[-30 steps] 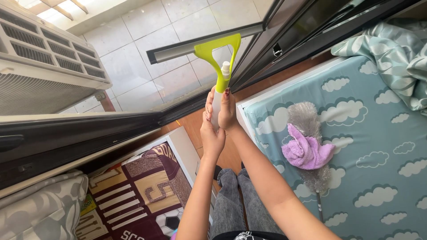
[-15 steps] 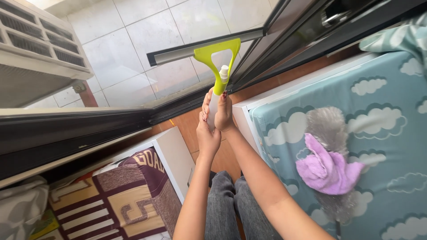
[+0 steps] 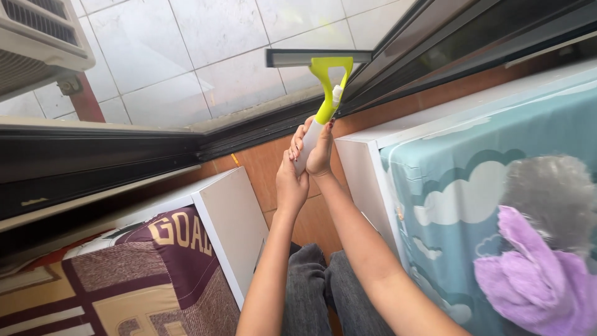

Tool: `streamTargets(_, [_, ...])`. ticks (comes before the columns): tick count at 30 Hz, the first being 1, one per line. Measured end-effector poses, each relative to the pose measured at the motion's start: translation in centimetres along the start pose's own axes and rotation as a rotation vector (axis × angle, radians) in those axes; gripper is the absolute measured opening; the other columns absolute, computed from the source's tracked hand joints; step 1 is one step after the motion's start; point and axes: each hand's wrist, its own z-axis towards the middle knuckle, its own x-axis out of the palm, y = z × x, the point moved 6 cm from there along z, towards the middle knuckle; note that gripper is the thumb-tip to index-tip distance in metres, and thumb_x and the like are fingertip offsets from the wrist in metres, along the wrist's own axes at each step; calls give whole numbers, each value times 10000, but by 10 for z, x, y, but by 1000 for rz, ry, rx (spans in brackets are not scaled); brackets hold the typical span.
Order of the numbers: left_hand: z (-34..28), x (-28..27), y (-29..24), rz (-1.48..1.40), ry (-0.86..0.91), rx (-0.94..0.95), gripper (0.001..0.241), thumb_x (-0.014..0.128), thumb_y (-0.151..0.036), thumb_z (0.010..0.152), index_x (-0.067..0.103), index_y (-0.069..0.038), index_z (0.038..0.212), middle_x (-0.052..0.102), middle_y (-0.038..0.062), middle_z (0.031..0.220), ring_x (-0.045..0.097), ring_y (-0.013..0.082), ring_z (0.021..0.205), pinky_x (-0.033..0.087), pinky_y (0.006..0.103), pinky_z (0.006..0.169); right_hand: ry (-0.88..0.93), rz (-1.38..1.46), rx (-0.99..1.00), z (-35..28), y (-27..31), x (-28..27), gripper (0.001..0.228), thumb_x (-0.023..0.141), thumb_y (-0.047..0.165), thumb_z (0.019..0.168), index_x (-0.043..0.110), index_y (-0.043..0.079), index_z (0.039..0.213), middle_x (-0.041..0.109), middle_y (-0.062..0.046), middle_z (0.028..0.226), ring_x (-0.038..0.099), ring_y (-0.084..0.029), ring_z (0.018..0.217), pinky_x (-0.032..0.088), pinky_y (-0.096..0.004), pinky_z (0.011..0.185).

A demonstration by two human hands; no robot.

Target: Cleaning a sliding glass door using a squeegee with an integrated spray bottle and a cloth.

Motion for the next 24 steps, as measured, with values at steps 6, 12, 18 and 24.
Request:
streamTargets(6, [8,27,77,57,34,-22,440,618,36,864,501,-9,1286,661,249,1137,649,445,1065,529,472,857,-66,38,20,11,-76,-76,686,365,777,970,409,93,989,431,-87,669,466,-201,497,461,-357,480])
streamTargets(12, [25,44,156,123,80,-96,416,633,32,848,506,-36,1238,666,239,1125,633,449,1073,517,496,850,-178,123,117,24,-156,-136,704,323,808,946,411,109,969,431,-81,650,463,-207,490,455,-365,474])
streamTargets(18, [30,56,228,162,103,-140,370,646,11,862,509,-36,1202,671,243,1143,628,454,1082,514,505,857,-289,127,171,26,-224,-182,711,326,826,930,418,122,951,417,-65,621,449,-206,481,463,-380,486])
streamTargets(24, [9,45,299,181,99,-282,424,667,-33,859,513,-37,1255,675,259,1137,631,457,1085,513,512,864,-340,68,364,9,-295,-190,696,292,815,938,436,134,921,427,-59,593,445,-204,448,445,-382,445])
